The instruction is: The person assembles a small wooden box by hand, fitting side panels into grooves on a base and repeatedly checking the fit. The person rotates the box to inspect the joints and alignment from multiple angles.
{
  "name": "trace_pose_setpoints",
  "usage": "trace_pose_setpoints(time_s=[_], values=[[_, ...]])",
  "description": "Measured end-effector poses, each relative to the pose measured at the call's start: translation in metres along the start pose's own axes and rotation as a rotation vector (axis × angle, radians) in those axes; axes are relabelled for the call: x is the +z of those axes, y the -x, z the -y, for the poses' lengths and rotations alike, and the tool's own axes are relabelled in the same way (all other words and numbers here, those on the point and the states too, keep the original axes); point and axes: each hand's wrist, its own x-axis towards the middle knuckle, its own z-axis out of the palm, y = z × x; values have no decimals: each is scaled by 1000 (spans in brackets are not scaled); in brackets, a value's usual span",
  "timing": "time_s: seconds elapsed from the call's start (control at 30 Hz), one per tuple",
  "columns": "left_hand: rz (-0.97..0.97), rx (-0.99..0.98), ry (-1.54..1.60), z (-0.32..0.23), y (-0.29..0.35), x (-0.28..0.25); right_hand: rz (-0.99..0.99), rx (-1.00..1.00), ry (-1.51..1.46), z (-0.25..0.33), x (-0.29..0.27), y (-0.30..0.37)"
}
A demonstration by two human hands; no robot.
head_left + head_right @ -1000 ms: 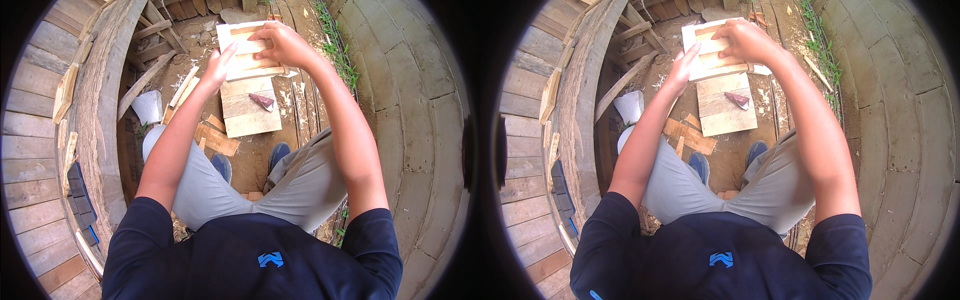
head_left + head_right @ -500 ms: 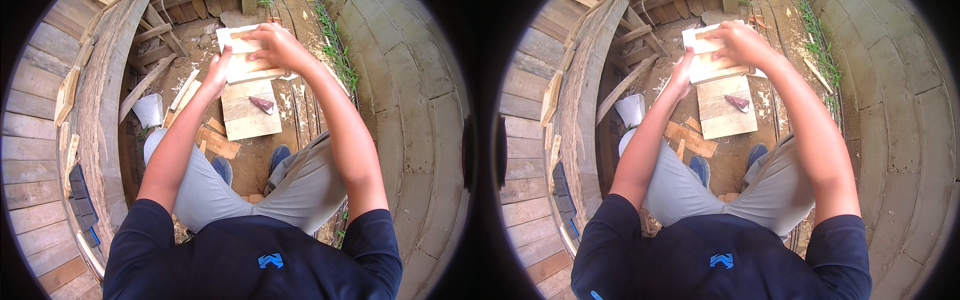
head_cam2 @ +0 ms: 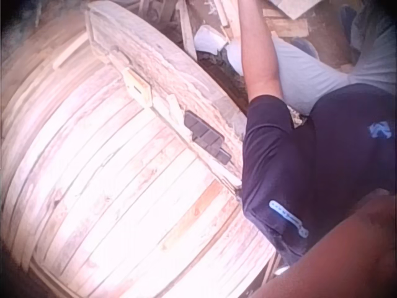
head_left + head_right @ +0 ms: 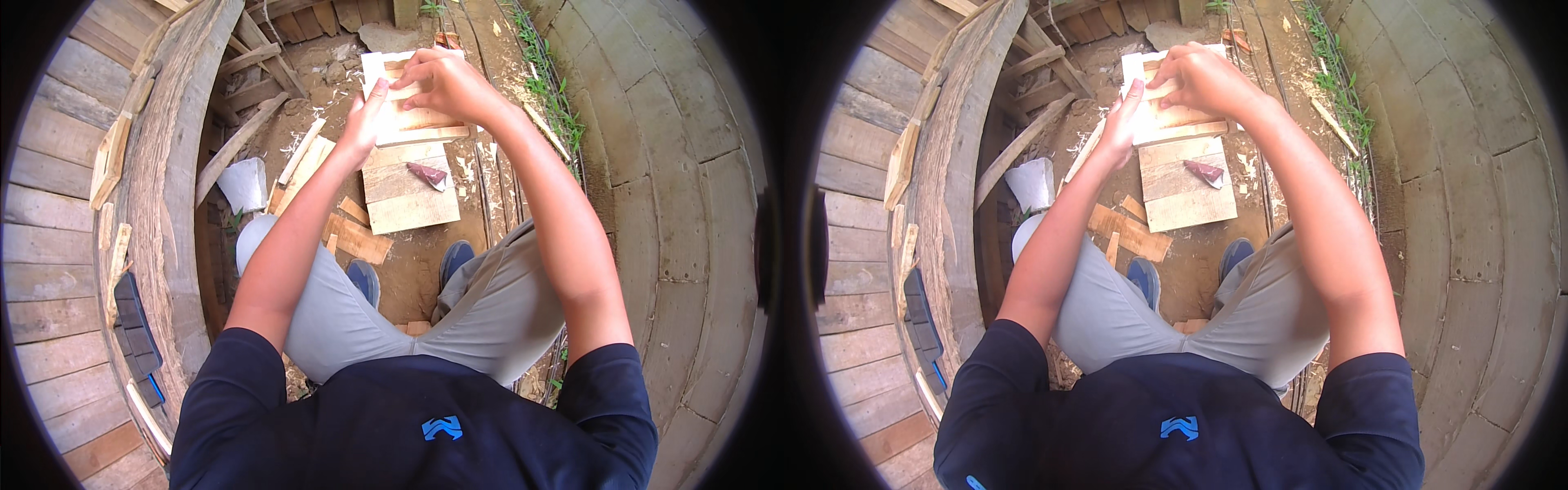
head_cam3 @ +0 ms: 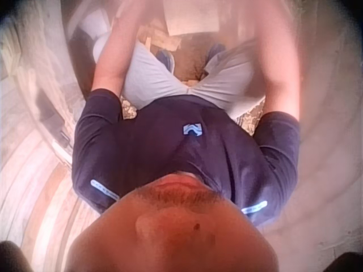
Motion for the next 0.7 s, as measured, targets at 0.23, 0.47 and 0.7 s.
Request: trace_pose_setpoints(time_s=[0.23, 0.47, 0.7], values=[[12, 36, 42, 2, -2, 1, -2, -57, 26, -5, -1, -1], [-66, 37, 61, -8, -7, -10, -282, 427, -123, -24, -27, 3], [-85, 69, 41, -7, -17, -24, -7, 439, -333, -22, -21, 5]])
